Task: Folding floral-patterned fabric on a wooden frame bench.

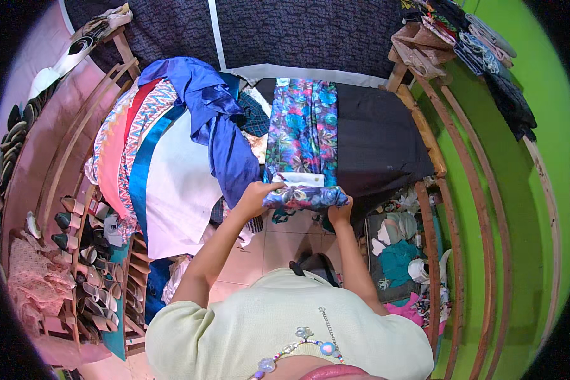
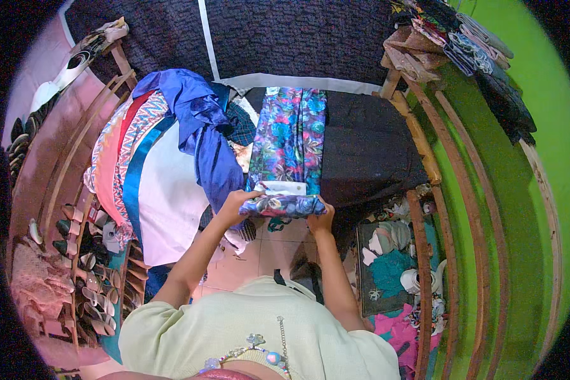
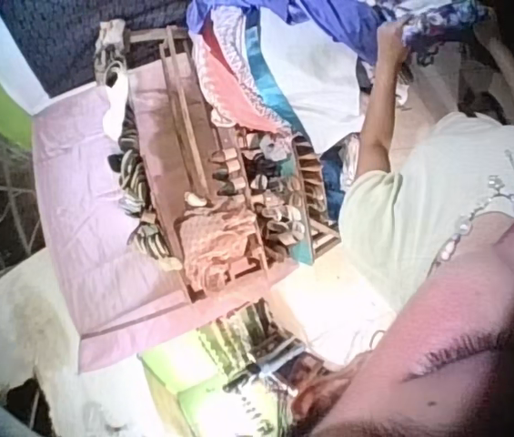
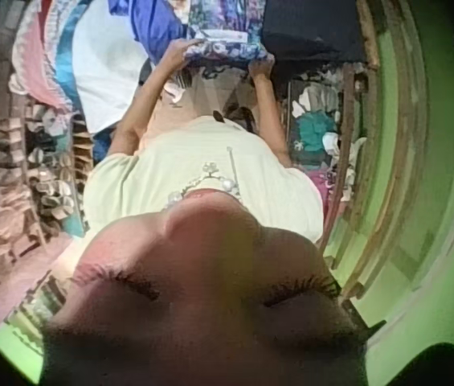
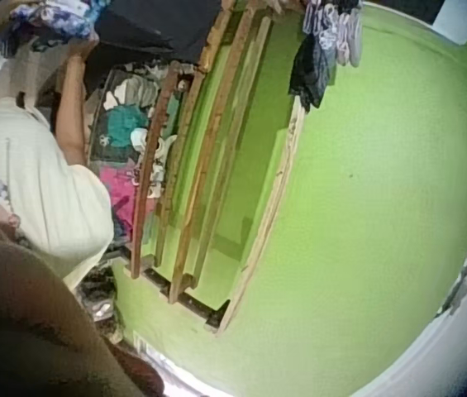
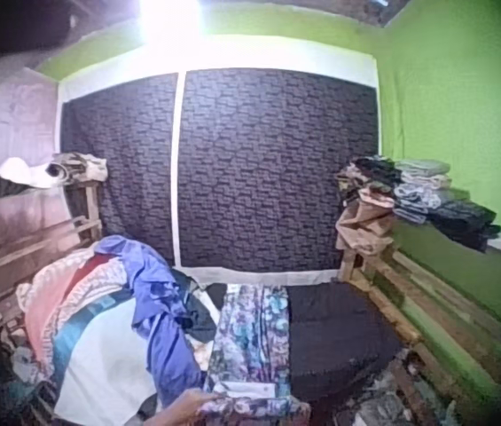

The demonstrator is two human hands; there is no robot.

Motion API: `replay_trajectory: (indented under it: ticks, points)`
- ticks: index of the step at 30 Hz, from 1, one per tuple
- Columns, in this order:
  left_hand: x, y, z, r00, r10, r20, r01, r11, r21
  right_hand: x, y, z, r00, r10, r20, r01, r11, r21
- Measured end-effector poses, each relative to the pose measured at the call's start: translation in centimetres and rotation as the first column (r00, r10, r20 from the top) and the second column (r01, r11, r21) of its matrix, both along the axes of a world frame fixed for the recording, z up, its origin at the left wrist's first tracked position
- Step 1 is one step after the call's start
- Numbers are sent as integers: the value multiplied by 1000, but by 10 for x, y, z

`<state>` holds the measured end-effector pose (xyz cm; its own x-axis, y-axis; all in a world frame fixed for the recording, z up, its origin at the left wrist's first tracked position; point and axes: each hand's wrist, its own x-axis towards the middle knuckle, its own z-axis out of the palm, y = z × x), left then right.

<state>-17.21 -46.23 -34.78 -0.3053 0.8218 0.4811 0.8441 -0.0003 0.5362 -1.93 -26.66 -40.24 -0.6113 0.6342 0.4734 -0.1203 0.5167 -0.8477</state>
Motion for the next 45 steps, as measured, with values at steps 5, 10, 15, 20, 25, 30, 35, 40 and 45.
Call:
replay_trajectory:
  ticks: [5,10,15,20,25,30,35,40,45]
  points:
    - [-16,28,3,974,40,225,-51,998,41,-21,45,-12,977,-204,68,152,879,452]
    - [-47,53,-4,769,190,611,-255,967,21,-67,55,38,964,-170,206,181,983,-35]
    - [-56,63,-35,668,226,709,-227,969,-96,-67,69,0,973,-79,215,130,964,-233]
    - [-65,58,-43,820,186,541,-234,972,21,-59,55,10,981,-9,192,30,994,-105]
    - [-58,67,-25,873,318,370,-366,929,64,-57,38,47,977,-111,184,127,989,-79]
    - [-56,75,-25,822,421,383,-428,901,-71,-56,47,23,953,-278,123,235,930,283]
    - [-41,76,-15,835,489,252,-530,838,131,-33,72,8,997,-64,32,42,886,461]
    - [-43,56,-38,904,341,-257,-323,940,111,-26,87,2,978,-159,136,28,744,667]
    - [-39,39,-21,939,173,-299,-186,983,-16,-29,82,22,934,-92,345,-157,761,629]
